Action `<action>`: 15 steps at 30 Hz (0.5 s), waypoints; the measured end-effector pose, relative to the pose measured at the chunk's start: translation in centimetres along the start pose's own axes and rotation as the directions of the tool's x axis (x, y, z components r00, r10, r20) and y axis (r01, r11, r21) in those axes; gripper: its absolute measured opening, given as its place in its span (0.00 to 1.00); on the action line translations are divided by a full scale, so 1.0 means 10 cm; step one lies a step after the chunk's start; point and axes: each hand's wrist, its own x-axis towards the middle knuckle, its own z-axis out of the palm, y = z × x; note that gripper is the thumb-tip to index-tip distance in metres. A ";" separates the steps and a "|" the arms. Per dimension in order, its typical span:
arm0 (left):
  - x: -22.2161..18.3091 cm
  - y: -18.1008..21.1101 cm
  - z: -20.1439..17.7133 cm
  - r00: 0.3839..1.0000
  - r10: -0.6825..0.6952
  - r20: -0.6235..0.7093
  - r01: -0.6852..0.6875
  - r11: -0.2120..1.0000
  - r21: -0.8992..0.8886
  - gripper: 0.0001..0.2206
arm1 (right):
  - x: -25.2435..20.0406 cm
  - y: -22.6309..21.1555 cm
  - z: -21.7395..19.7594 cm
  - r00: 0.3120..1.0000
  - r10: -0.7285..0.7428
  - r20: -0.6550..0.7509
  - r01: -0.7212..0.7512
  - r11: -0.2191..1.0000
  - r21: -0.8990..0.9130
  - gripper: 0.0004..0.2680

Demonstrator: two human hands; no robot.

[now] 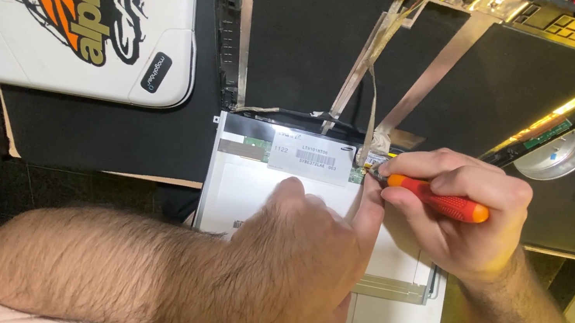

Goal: The person is performing maintenance and repair on a laptop, including installing a hard drive and connecting the display screen ribbon cable to the motherboard.

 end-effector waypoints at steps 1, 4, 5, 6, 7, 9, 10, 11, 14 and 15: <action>0.00 -0.01 0.00 1.000 0.003 -0.010 -0.003 1.000 -0.009 0.49 | 0.00 0.00 0.00 1.000 0.029 -0.003 -0.029 1.000 0.010 0.17; 0.00 -0.01 0.00 1.000 0.004 -0.012 -0.004 1.000 -0.011 0.50 | -0.01 0.01 -0.01 0.997 0.072 -0.002 -0.071 0.997 0.043 0.17; 0.00 -0.01 0.01 1.000 0.001 -0.004 -0.001 1.000 -0.003 0.51 | -0.02 0.02 -0.01 0.997 0.083 0.000 -0.083 0.994 0.066 0.17; 0.00 -0.01 0.00 1.000 0.002 -0.004 -0.002 1.000 -0.003 0.51 | -0.02 0.03 -0.01 0.997 0.084 0.000 -0.083 0.994 0.066 0.17; 0.00 -0.02 0.00 1.000 0.003 0.006 -0.003 1.000 -0.012 0.53 | -0.01 0.03 -0.01 0.996 0.090 -0.002 -0.090 0.992 0.090 0.17; -0.02 -0.02 0.00 1.000 0.005 0.018 -0.005 1.000 -0.020 0.54 | -0.02 0.05 0.00 0.995 0.098 -0.004 -0.097 0.989 0.115 0.17; -0.03 -0.02 0.01 1.000 -0.010 -0.006 0.010 1.000 -0.015 0.55 | -0.03 0.05 0.01 0.995 0.093 -0.026 -0.090 0.989 0.120 0.16; -0.05 -0.02 0.02 0.999 -0.023 -0.030 0.023 1.000 -0.009 0.56 | -0.04 0.06 0.02 0.995 0.089 -0.050 -0.082 0.989 0.123 0.16; -0.10 -0.06 0.03 0.991 -0.045 -0.122 0.040 0.998 -0.044 0.57 | -0.07 0.11 -0.01 0.992 0.121 -0.036 -0.116 0.986 0.122 0.16; -0.11 -0.07 0.04 0.992 -0.040 -0.123 0.036 0.999 -0.042 0.57 | -0.07 0.10 -0.02 0.992 0.122 -0.041 -0.116 0.986 0.121 0.16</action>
